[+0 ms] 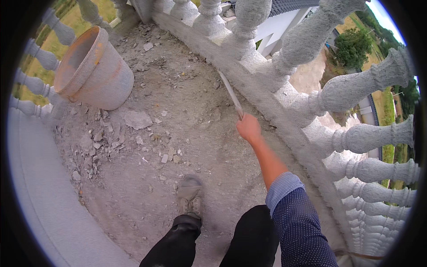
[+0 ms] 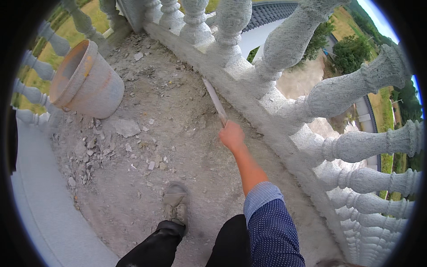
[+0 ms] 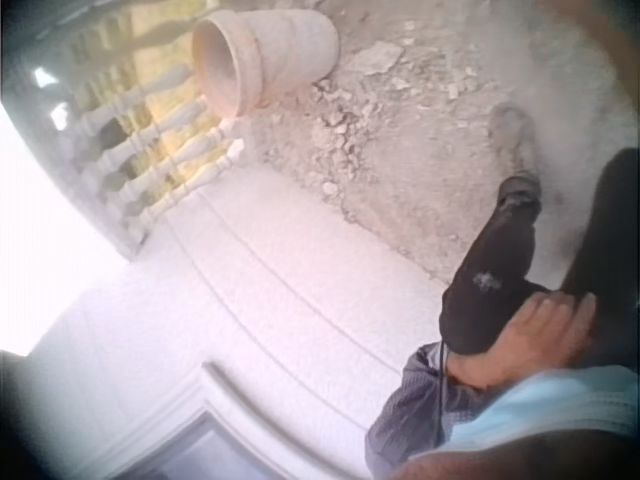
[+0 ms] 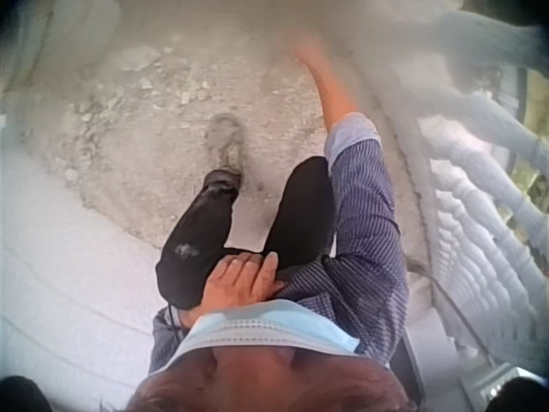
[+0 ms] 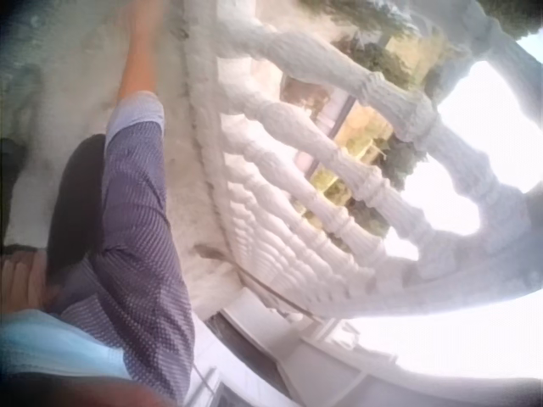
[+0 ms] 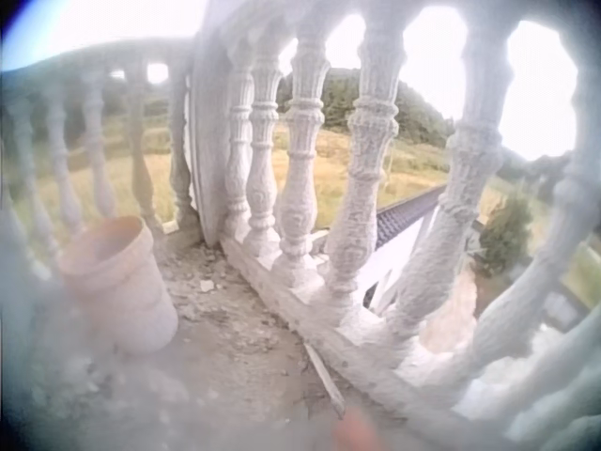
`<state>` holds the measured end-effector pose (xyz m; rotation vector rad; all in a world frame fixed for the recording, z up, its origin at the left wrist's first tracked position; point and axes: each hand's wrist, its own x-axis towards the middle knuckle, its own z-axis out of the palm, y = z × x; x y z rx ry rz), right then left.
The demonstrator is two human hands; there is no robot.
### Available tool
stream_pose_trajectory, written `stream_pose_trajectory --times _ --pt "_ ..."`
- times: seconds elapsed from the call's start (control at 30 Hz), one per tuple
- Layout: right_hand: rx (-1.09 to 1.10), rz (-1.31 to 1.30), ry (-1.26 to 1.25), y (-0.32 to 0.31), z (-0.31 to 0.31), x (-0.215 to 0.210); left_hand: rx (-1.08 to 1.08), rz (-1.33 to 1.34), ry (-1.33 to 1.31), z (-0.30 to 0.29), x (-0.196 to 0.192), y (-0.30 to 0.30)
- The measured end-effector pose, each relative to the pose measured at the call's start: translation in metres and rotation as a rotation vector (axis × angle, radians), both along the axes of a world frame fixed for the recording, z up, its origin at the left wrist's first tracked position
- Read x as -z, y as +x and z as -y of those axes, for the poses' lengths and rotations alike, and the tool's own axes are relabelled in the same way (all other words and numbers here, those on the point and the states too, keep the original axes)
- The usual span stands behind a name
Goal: The person scrapes concrete debris from a balcony floor using a hand trowel, then sweeps the area with a broom, and finally uses a shovel to gather the debris into a bucket.
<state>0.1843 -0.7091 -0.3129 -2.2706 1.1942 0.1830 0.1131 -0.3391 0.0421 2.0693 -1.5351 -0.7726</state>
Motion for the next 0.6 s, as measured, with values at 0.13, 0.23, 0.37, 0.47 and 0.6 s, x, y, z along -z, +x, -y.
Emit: stream_pose_trajectory --times 0.13,0.23,0.37,0.47,0.6 --pt "-0.032 0.006 0.166 0.008 -0.039 0.022 0.002 0.019 0.024 0.001 -0.001 0.001" --pt "-0.372 -0.089 0.281 0.008 -0.106 0.008 0.024 -0.021 0.023 0.001 -0.001 0.0" --pt "-0.379 -0.019 0.27 0.004 -0.106 0.003 0.013 0.007 -0.019 0.0 0.001 -0.002" --pt "-0.071 0.089 0.122 0.011 -0.074 0.009 -0.019 0.019 0.016 -0.005 0.002 -0.002" --pt "0.132 0.064 0.035 0.019 -0.041 0.026 -0.038 0.026 0.031 -0.009 -0.001 0.0"
